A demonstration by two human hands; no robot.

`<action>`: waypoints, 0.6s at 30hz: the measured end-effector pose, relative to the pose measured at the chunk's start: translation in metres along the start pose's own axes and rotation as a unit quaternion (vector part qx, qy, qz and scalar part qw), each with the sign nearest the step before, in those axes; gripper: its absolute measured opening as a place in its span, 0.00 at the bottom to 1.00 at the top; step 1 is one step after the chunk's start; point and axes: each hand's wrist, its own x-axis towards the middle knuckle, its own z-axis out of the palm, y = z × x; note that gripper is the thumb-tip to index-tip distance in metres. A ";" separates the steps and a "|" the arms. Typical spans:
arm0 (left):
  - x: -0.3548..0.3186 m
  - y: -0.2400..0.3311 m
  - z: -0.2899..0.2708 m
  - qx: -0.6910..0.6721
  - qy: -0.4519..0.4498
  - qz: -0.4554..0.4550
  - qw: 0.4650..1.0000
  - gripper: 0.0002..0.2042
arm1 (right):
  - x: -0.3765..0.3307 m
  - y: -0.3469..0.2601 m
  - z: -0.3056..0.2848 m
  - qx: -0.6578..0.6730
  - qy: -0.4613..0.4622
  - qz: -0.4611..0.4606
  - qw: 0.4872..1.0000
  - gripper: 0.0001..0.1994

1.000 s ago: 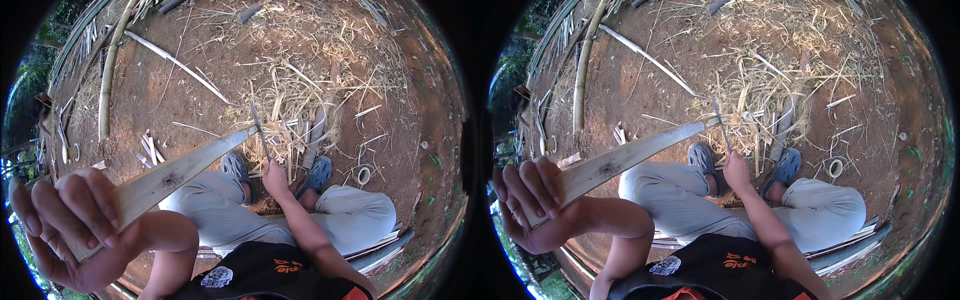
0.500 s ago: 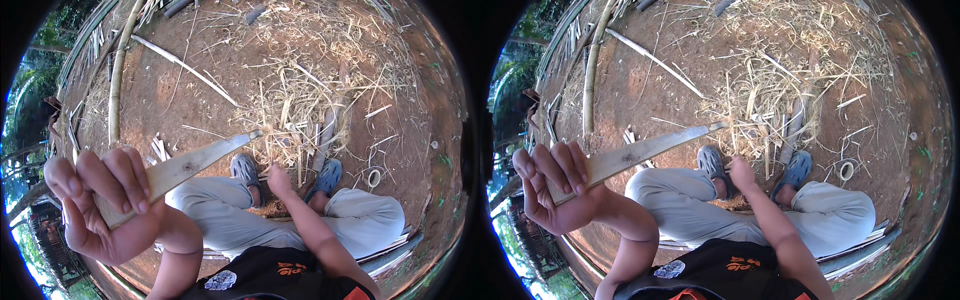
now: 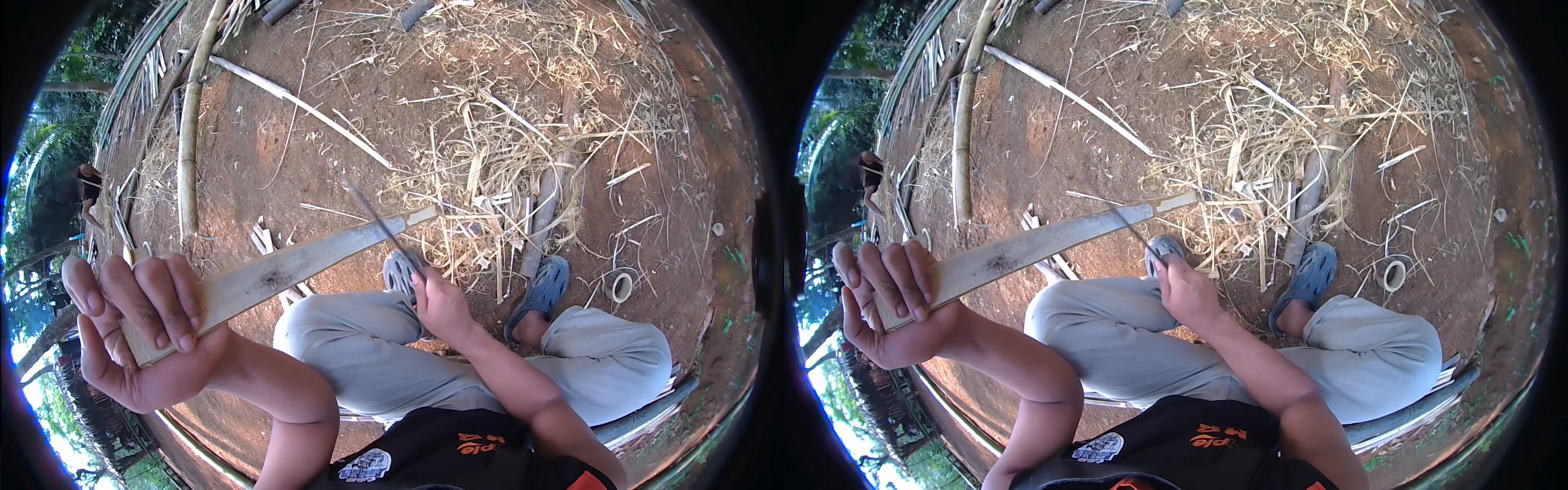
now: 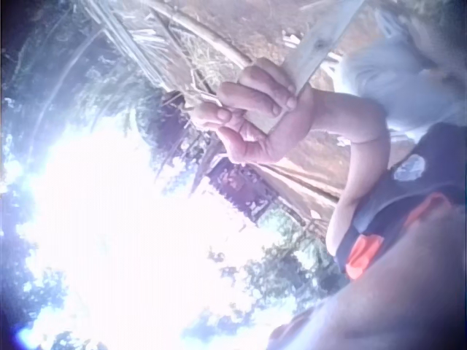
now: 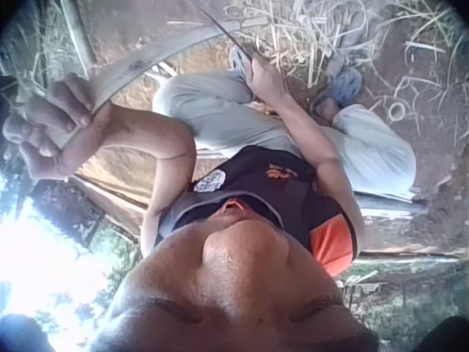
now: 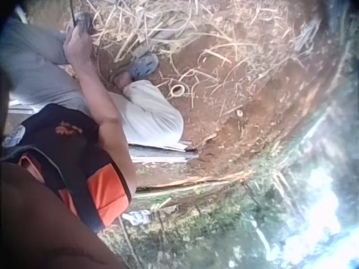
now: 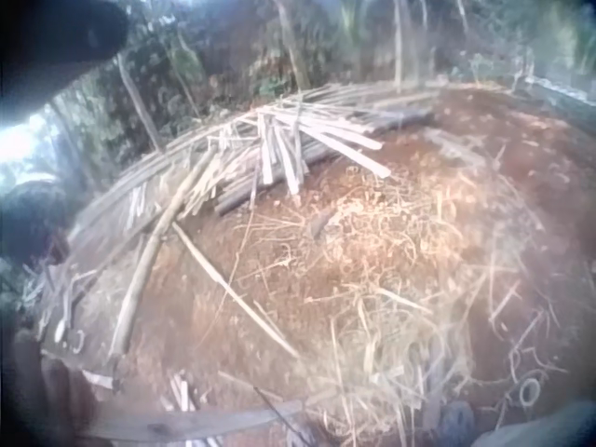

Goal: The person sits on the ground and uses a machete to split long bamboo poles into thin strips. They hold the bamboo with one hand and strike it with the machete to separate the sections, then use the blade to shave and refine the edges of the resulting strips.

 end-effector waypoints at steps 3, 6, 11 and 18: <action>0.001 -0.001 0.003 0.011 0.005 0.005 1.000 0.07 | 0.000 0.047 0.023 -0.042 -0.018 0.111 0.993 0.16; 0.004 -0.001 0.002 -0.005 0.025 -0.008 1.000 0.07 | 0.003 0.099 0.031 -0.086 -0.030 0.200 0.976 0.18; -0.006 0.002 -0.003 0.026 0.029 -0.015 0.999 0.06 | 0.013 0.041 0.011 -0.046 -0.020 0.055 0.997 0.16; 0.010 -0.001 -0.006 0.028 0.054 0.002 0.998 0.05 | 0.035 0.131 0.034 -0.104 -0.032 0.116 0.987 0.15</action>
